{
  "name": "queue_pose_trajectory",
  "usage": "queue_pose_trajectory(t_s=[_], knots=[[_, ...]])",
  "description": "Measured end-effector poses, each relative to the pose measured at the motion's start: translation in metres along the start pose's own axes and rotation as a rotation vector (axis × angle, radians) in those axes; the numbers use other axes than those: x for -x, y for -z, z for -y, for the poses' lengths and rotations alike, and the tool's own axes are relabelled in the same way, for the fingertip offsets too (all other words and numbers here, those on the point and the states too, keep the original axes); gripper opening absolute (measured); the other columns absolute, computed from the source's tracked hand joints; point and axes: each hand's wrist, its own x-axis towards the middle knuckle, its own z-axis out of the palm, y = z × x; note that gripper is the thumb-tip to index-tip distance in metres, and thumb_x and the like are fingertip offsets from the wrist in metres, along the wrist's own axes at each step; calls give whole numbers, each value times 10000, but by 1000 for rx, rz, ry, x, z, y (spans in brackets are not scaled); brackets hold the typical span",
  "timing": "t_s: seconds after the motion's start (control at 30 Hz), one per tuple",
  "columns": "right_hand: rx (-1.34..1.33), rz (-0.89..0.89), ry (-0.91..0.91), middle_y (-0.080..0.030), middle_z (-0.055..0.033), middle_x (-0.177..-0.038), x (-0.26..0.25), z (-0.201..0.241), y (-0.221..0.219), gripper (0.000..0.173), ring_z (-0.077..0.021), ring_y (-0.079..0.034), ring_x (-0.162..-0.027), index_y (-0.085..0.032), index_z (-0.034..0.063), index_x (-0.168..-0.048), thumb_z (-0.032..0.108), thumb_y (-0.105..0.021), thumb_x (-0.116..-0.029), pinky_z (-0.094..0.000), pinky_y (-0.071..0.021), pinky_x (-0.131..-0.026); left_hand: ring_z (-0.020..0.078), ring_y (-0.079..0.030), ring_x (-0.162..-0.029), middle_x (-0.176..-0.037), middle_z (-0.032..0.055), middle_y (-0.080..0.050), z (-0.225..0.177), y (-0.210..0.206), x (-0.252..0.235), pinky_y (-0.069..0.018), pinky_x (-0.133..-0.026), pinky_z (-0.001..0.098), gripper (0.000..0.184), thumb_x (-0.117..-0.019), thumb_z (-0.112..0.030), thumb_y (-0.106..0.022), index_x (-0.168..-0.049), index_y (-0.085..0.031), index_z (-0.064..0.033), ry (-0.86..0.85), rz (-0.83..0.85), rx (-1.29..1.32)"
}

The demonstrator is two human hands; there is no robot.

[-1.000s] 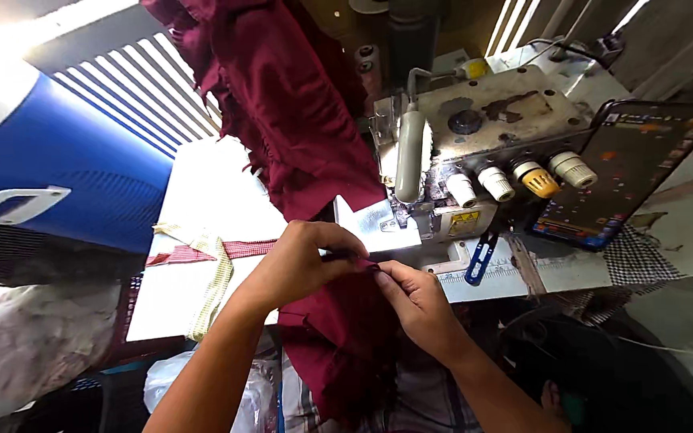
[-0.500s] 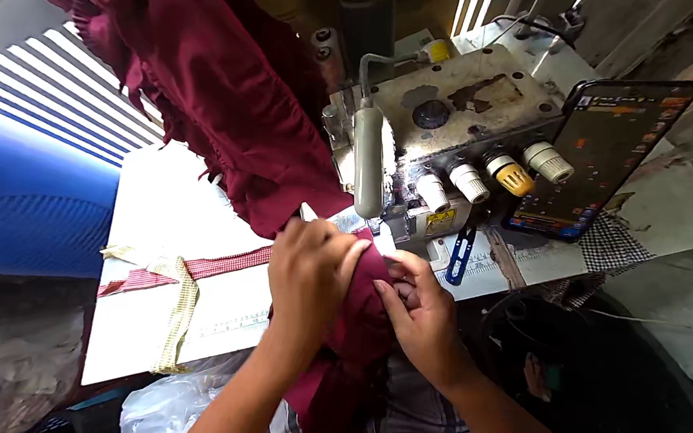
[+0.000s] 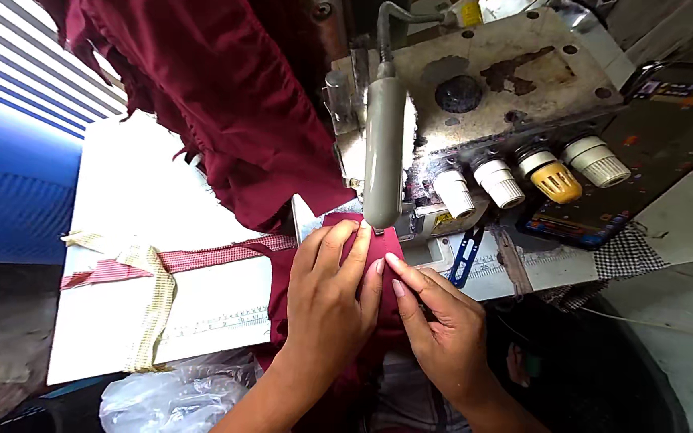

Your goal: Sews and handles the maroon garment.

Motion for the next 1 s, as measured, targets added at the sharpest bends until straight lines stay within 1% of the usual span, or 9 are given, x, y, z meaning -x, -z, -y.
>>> queue_pose_trajectory(t_s=[0.43, 0.53, 0.63, 0.7, 0.77, 0.83, 0.87, 0.93, 1.0], knots=[[135, -122, -21, -719, -8, -837, -16, 4, -13, 250, 0, -628, -716, -795, 58, -1122, 77, -633, -933, -138, -521, -643, 297, -501, -1341, -1429, 117, -573, 22, 14, -43, -420, -1098, 450, 423, -1036, -289, -454, -1281, -702, -49, -88, 201, 2], [23, -83, -92, -723, 0, -889, -11, 0, -13, 305, -6, -632, -695, -725, 73, -1248, 92, -656, -952, -164, -550, -625, 297, -516, -1332, -1414, 138, -591, 39, 13, -52, -400, -1119, 459, 403, -1038, -258, -464, -1276, -707, -42, -127, 148, 70], [-55, -44, -196, -705, 22, -856, 1, -11, -12, 466, -25, -637, -661, -591, 112, -1386, 107, -699, -932, -194, -566, -602, 282, -499, -1387, -1486, 171, -529, 27, 22, -24, -414, -1155, 448, 416, -1057, -214, -463, -1394, -598, -10, -47, -70, 105], [-69, -12, -225, -710, 26, -849, 9, -16, -6, 507, -22, -652, -680, -556, 103, -1415, 121, -699, -929, -189, -571, -623, 202, -602, -1129, -1225, 120, -619, 0, 20, 25, -513, -933, 356, 295, -1027, -217, -566, -1267, -624, -55, 7, -253, 206], [-95, 35, -207, -705, 27, -836, 17, -10, 3, 503, -25, -655, -690, -540, 95, -1436, 132, -683, -955, -195, -577, -635, 148, -639, -887, -993, 84, -643, -31, 1, 77, -553, -751, 295, 326, -914, -300, -740, -1114, -608, -80, 107, -216, 282], [-155, 76, -156, -700, 13, -861, 18, 2, 11, 435, -37, -661, -724, -576, 67, -1397, 111, -666, -974, -206, -591, -662, 265, -616, -913, -1025, 167, -625, -42, -32, 110, -513, -762, 404, 563, -819, -401, -800, -1172, -561, -34, 168, -157, 190], [-183, 103, -141, -703, 3, -882, 17, 8, 13, 359, -45, -666, -731, -622, 53, -1333, 98, -656, -979, -213, -600, -668, 302, -617, -916, -1021, 191, -624, -38, -47, 118, -511, -765, 435, 567, -818, -402, -787, -1164, -559, -16, 183, -184, 129], [-186, 176, -125, -743, 0, -966, 13, 16, 17, 230, -41, -697, -770, -710, 59, -1210, 105, -626, -1001, -219, -620, -689, 288, -651, -909, -979, 163, -663, -27, -51, 121, -534, -799, 424, 385, -842, -304, -741, -1076, -619, -24, 178, -225, 63], [-84, 262, -63, -741, 5, -1041, 7, 21, 26, 256, -16, -695, -855, -738, 74, -1198, 93, -562, -1013, -195, -610, -744, 227, -736, -955, -993, 111, -763, -22, -24, 117, -588, -891, 384, 167, -878, -146, -685, -994, -745, -41, 103, -157, 115]])
